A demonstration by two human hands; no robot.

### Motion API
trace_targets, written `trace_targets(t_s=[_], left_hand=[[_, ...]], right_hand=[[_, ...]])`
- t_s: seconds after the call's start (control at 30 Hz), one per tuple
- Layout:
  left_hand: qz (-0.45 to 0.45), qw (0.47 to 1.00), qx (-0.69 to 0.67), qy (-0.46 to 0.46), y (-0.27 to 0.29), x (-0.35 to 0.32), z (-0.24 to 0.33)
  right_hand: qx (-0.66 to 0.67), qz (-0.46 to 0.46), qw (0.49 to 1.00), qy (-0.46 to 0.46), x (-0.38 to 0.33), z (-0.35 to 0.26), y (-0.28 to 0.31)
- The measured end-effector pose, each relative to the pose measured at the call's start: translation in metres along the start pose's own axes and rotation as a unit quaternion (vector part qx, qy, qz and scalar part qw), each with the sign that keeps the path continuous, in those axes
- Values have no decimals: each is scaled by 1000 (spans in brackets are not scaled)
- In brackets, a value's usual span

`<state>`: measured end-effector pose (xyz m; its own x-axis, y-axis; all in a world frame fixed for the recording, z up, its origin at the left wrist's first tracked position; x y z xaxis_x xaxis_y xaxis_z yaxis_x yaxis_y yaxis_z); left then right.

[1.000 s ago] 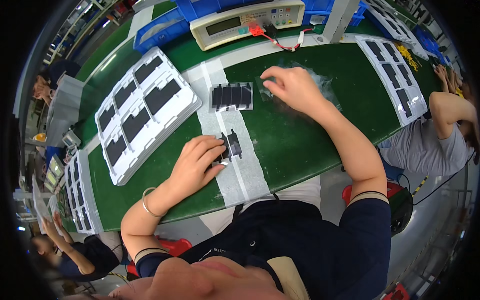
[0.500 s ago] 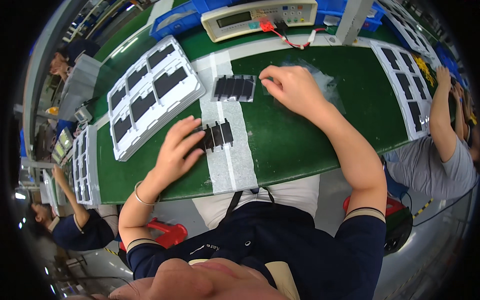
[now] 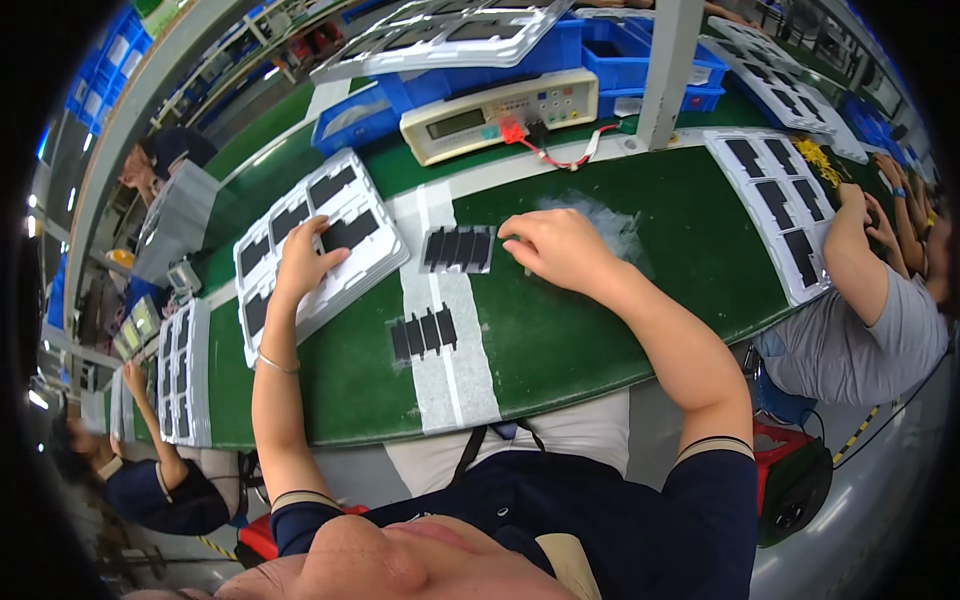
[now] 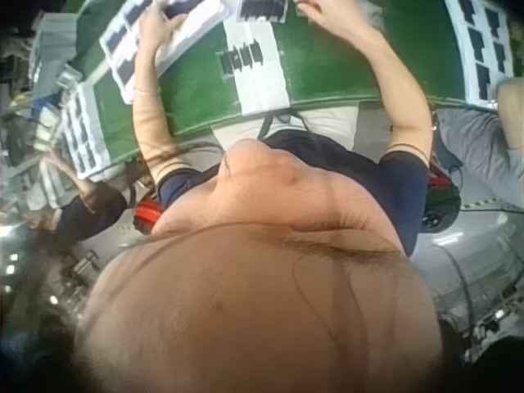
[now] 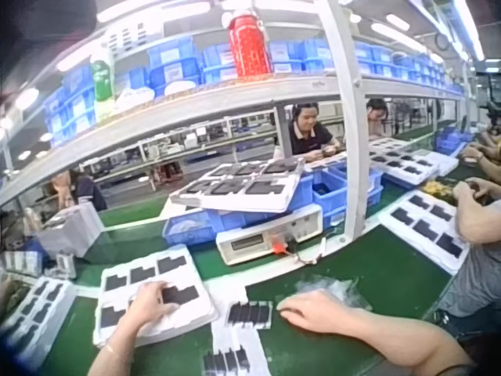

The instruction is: Manually assemble and inspect small plastic and electronic parts at a workbench.

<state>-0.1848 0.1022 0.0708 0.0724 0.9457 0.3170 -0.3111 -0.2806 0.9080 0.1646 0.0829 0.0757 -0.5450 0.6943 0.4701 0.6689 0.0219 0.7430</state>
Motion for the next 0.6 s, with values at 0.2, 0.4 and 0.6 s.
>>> trace_targets(t_s=[0.2,0.4,0.6], left_hand=[[100,992,-80,-15,23,-5,31],[164,933,-321,17,26,-21,14],[-48,751,-644,140,-19,-57,89]], right_hand=[[72,-56,995,-47,3,13,-3],[178,-1,984,-20,25,-22,8],[197,-58,979,-1,38,-68,-26]])
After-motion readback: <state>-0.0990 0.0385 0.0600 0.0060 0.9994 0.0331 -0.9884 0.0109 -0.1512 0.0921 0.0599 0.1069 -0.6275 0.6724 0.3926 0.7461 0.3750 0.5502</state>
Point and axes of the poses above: each hand's wrist, its own x-axis towards the middle knuckle, its own y-axis out of the back of the hand, z = x × y, the point moved 6 cm from there along x, towards the middle knuckle
